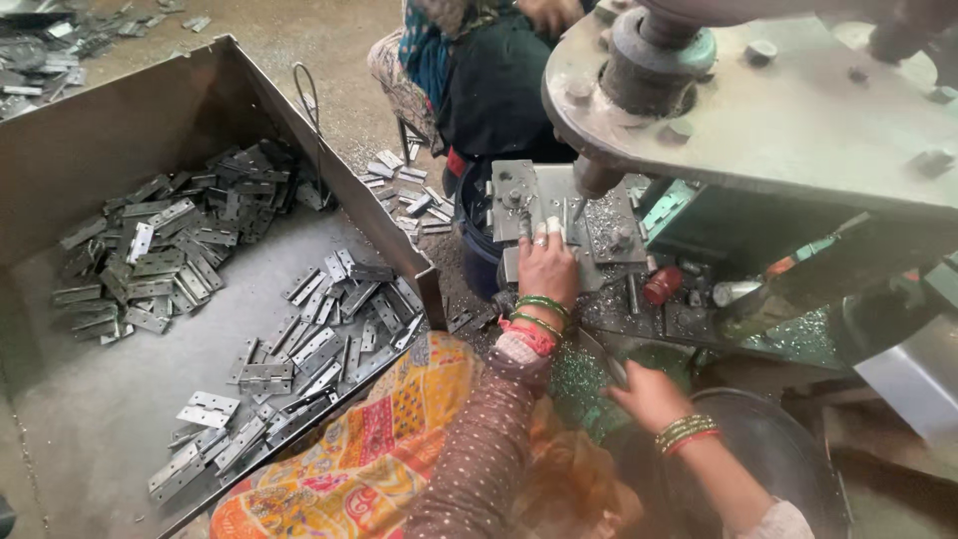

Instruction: The person repeatedly picks up small metal brackets from a bin, places them into a punch press machine, and operates the lever to punch holes. After each cycle, the person removes the processed bracket and drops it into a collection bin. The process is repeated continuously throughout the clip.

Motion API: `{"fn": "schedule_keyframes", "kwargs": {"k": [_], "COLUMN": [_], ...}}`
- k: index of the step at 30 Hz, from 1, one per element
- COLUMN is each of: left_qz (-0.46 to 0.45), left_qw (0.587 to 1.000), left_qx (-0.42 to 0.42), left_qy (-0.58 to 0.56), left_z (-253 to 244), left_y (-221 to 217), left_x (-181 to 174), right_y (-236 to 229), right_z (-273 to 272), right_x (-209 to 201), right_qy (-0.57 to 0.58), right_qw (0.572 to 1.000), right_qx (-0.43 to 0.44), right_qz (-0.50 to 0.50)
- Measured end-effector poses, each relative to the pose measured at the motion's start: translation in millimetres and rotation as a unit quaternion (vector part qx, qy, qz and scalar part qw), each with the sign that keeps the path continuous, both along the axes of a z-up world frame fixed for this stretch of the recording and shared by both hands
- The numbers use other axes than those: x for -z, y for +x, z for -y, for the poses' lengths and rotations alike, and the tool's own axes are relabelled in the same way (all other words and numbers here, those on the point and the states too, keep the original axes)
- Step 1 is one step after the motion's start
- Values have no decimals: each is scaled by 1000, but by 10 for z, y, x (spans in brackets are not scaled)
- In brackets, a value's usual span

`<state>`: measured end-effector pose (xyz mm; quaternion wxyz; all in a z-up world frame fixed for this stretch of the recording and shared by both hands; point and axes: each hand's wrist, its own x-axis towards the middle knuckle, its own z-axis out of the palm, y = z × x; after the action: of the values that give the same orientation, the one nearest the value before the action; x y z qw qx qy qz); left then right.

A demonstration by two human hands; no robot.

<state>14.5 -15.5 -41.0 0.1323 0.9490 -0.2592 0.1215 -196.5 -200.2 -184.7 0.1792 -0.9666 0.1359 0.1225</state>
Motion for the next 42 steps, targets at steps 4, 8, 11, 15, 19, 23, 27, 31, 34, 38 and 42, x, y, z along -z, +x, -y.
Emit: {"fn": "schedule_keyframes", "kwargs": {"k": [4,8,11,15,19,23,27,31,34,38,42], "left_qz": [4,-4,2,-29,-5,-9,-2,55,-48,4,-17], "left_qw": [1000,998,1000,999,1000,1000,999,997,997,1000,998], "left_qx": [4,1,-4,-9,4,6,8,-40,-10,5,0], "left_qy": [23,-66,-26,9,-12,-27,-42,-34,-55,-23,-62], "left_z": [-54,-152,-123,-44,-45,-89,-92,-70,-96,-85,-99], "left_y": [-63,-172,-89,93,192,60,70,244,260,204,145], "left_x": [-44,-81,-112,-137,-180,-113,-113,-148,-132,-160,-105], "right_y": [-138,-149,35,85,-69,-25,197,261,215,199,-90], "right_z": [-332,-370,-125,-115,-327,-285,-208,-364,-410,-281,-421], "right_x": [31,-139,-399,-443,-246,-275,-704,-1017,-1037,-810,-276], "right_qy": [-46,70,87,3,22,25,-22,-56,-44,-48,18], "right_qw": [998,994,994,999,998,994,996,992,990,993,997], "right_qx": [27,66,13,-18,58,27,-24,-33,-10,-9,44], "right_qz": [-45,-56,-57,-50,-28,-102,-87,-107,-134,-110,-54]}}
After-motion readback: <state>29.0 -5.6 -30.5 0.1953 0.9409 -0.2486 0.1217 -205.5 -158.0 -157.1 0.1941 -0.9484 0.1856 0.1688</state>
